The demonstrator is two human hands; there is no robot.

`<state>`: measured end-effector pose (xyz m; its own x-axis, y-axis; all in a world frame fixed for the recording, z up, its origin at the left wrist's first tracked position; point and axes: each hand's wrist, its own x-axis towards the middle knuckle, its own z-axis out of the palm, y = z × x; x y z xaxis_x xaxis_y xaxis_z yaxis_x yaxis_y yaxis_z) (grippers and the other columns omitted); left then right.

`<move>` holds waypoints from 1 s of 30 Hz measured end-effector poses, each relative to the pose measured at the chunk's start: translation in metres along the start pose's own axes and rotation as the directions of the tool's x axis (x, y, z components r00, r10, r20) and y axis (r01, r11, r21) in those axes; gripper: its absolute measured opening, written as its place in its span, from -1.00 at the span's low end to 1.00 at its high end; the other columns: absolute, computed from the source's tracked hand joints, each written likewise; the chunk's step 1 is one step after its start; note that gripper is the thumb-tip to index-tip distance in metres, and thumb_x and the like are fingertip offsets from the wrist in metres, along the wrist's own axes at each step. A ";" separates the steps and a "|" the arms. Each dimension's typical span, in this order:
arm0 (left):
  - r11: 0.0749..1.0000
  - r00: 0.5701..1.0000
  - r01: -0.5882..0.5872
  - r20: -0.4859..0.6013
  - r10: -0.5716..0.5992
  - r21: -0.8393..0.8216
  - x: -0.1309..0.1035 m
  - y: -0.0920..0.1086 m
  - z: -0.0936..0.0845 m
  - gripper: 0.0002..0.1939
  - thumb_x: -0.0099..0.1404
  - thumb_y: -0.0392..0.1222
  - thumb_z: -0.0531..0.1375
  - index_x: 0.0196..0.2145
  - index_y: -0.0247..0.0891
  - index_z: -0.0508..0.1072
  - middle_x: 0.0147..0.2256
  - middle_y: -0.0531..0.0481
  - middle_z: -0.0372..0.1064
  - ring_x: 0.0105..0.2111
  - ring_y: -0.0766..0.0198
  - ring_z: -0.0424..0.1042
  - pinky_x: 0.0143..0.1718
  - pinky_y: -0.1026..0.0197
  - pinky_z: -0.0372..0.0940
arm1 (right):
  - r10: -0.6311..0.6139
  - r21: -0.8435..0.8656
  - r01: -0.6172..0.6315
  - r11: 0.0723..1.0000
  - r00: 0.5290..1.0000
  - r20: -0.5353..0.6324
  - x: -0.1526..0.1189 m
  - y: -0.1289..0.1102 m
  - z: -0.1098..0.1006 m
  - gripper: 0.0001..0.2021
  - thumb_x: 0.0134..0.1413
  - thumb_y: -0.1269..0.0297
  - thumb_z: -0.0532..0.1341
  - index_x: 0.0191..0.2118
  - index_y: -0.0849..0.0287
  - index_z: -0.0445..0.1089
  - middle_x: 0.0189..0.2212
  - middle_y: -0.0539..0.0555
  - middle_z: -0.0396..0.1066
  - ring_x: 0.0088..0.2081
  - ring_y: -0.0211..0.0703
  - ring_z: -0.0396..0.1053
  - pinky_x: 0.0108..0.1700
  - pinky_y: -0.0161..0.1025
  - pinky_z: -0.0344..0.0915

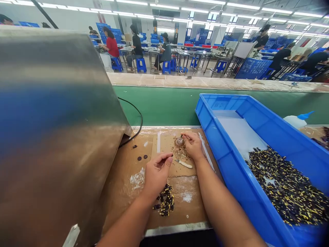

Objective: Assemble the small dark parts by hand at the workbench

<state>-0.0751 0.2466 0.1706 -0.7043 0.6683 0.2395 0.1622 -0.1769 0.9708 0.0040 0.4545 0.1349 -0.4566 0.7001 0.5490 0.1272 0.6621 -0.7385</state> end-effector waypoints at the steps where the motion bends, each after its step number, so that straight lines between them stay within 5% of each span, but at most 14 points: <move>1: 1.000 1.000 0.016 -0.004 -0.016 -0.014 0.000 0.002 0.000 -0.78 0.30 -0.07 0.31 -0.20 -0.27 0.63 -0.19 -0.15 0.56 -0.15 0.18 0.54 -0.05 0.18 0.47 | -0.008 -0.001 0.008 1.000 1.000 0.007 0.000 0.000 0.000 -0.78 0.28 0.19 0.22 -0.12 0.11 0.60 -0.16 0.12 0.60 -0.06 -0.03 0.42 0.03 -0.09 0.34; 30: 0.988 0.997 0.068 -0.039 -0.074 -0.137 -0.003 0.009 0.000 -0.88 0.28 -0.18 0.35 -0.22 -0.22 0.63 -0.23 -0.05 0.55 -0.19 0.33 0.51 -0.10 0.38 0.41 | -0.054 -0.024 0.055 0.998 0.998 0.044 0.000 -0.003 0.002 -0.82 0.28 0.26 0.23 -0.12 0.04 0.60 -0.18 0.05 0.61 -0.07 -0.05 0.42 0.03 -0.08 0.33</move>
<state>-0.0719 0.2429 0.1789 -0.7405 0.6512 0.1662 0.0179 -0.2281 0.9735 0.0019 0.4522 0.1362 -0.5014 0.6508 0.5701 0.1229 0.7058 -0.6977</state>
